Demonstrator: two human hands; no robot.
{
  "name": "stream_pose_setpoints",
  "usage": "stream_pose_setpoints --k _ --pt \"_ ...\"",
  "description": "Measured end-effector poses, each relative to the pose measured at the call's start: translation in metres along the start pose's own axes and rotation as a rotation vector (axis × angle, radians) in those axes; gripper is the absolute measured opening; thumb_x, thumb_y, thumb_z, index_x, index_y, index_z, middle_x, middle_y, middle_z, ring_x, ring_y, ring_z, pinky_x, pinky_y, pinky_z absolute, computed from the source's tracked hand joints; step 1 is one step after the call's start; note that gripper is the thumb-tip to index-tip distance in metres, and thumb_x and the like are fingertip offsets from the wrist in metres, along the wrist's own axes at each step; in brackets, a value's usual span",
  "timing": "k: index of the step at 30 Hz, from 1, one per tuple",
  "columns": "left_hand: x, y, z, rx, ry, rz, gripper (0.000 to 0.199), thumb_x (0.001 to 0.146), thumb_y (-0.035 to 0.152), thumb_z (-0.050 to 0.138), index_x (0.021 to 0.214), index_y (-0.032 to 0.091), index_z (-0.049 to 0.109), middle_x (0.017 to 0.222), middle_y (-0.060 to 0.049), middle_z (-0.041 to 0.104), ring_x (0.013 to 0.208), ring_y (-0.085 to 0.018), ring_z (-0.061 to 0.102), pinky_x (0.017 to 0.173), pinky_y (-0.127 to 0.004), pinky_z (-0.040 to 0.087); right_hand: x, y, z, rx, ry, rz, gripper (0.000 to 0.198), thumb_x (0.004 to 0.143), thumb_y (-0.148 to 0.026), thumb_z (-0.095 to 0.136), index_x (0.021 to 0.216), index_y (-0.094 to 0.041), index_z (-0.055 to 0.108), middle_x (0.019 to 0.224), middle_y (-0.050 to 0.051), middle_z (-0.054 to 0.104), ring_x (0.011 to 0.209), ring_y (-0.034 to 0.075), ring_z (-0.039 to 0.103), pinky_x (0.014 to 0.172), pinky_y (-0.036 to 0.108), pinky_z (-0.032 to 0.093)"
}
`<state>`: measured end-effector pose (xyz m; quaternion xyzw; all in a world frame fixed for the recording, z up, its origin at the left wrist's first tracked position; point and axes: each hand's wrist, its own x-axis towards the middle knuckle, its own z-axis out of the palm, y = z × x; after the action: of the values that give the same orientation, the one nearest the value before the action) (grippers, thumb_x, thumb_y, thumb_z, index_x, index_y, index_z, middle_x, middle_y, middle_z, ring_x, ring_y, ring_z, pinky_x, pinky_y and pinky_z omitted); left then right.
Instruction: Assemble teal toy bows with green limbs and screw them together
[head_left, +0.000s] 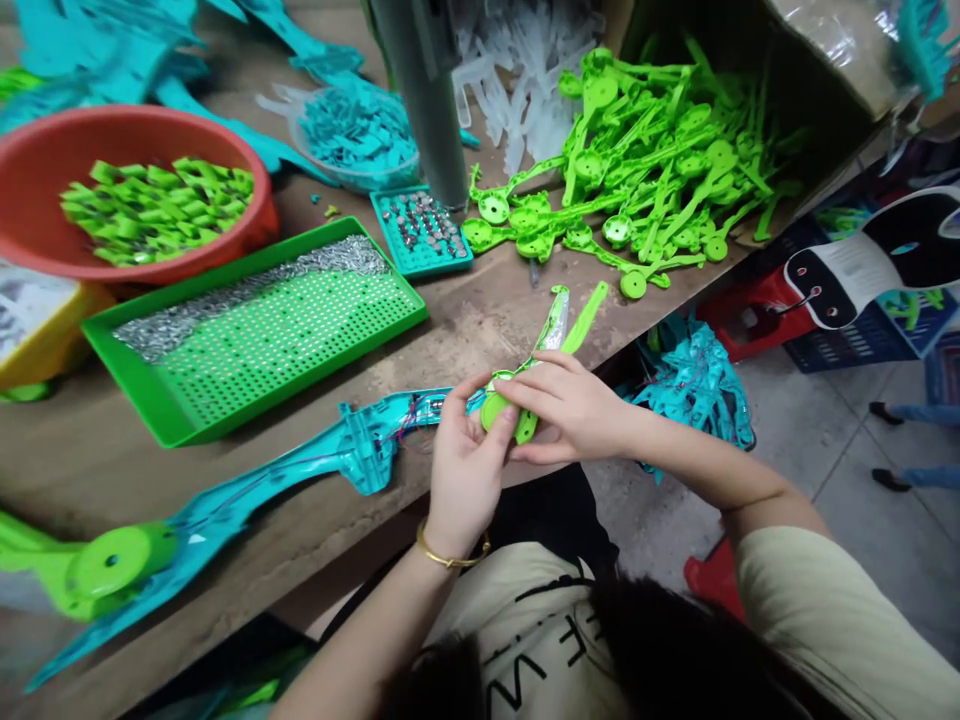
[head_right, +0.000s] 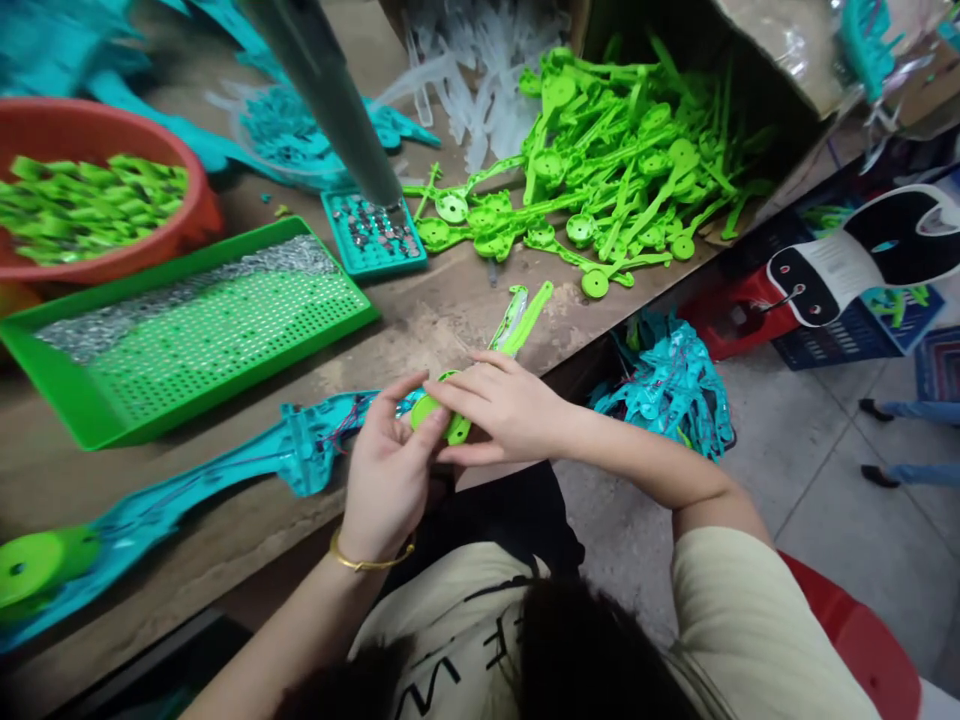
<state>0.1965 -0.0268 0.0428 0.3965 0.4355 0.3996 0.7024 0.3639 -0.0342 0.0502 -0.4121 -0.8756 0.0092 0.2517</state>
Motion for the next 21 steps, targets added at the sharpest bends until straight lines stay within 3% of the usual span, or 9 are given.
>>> stream_pose_setpoints --k 3,5,9,12,16,21 --pt "-0.002 0.004 -0.007 0.074 -0.089 -0.003 0.058 0.081 0.036 0.071 0.129 0.021 0.043 0.090 -0.002 0.070 0.073 -0.013 0.067 0.069 -0.025 0.056 0.004 0.003 -0.002 0.035 -0.100 -0.004 0.058 0.090 -0.051 0.053 0.130 -0.010 0.052 0.115 0.014 0.069 0.106 0.024 0.062 0.105 0.049 0.040" --pt "-0.002 0.006 -0.016 0.203 -0.102 0.109 0.057 0.084 0.034 0.066 0.133 0.020 0.040 0.105 -0.008 0.070 0.085 -0.016 0.069 0.078 -0.031 0.057 0.005 0.015 -0.008 0.063 -0.152 0.027 0.056 0.089 -0.047 0.054 0.133 -0.012 0.051 0.116 0.015 0.068 0.109 0.025 0.061 0.103 0.050 0.042" --pt "0.002 0.005 -0.039 0.843 0.032 0.619 0.038 0.088 0.023 0.060 0.125 0.016 0.054 0.121 -0.014 0.065 0.109 -0.023 0.064 0.097 -0.042 0.051 0.003 0.047 -0.022 0.045 -0.170 0.258 0.063 0.086 -0.051 0.059 0.137 -0.016 0.050 0.124 0.015 0.065 0.117 0.029 0.058 0.105 0.054 0.039" --pt "0.009 0.003 -0.051 1.315 -0.003 0.878 0.027 0.087 0.024 0.061 0.111 0.011 0.064 0.116 -0.017 0.066 0.116 -0.031 0.059 0.102 -0.049 0.046 0.002 0.060 -0.025 0.052 -0.218 0.319 0.062 0.084 -0.053 0.061 0.135 -0.018 0.053 0.125 0.013 0.066 0.116 0.029 0.059 0.105 0.052 0.040" --pt "0.014 -0.003 -0.055 1.583 -0.060 0.875 0.041 0.085 0.045 0.063 0.109 0.011 0.067 0.122 -0.018 0.065 0.120 -0.038 0.053 0.106 -0.060 0.037 0.007 0.053 -0.014 0.082 -0.339 0.275 0.058 0.083 -0.046 0.063 0.131 -0.013 0.057 0.117 0.014 0.069 0.111 0.028 0.061 0.100 0.048 0.043" --pt "0.014 -0.007 -0.055 1.632 -0.085 0.825 0.051 0.083 0.054 0.062 0.113 0.012 0.066 0.126 -0.017 0.063 0.122 -0.040 0.051 0.107 -0.062 0.034 0.018 0.043 0.000 0.105 -0.429 0.232 0.059 0.083 -0.047 0.064 0.129 -0.010 0.058 0.115 0.015 0.070 0.108 0.029 0.063 0.095 0.045 0.045"
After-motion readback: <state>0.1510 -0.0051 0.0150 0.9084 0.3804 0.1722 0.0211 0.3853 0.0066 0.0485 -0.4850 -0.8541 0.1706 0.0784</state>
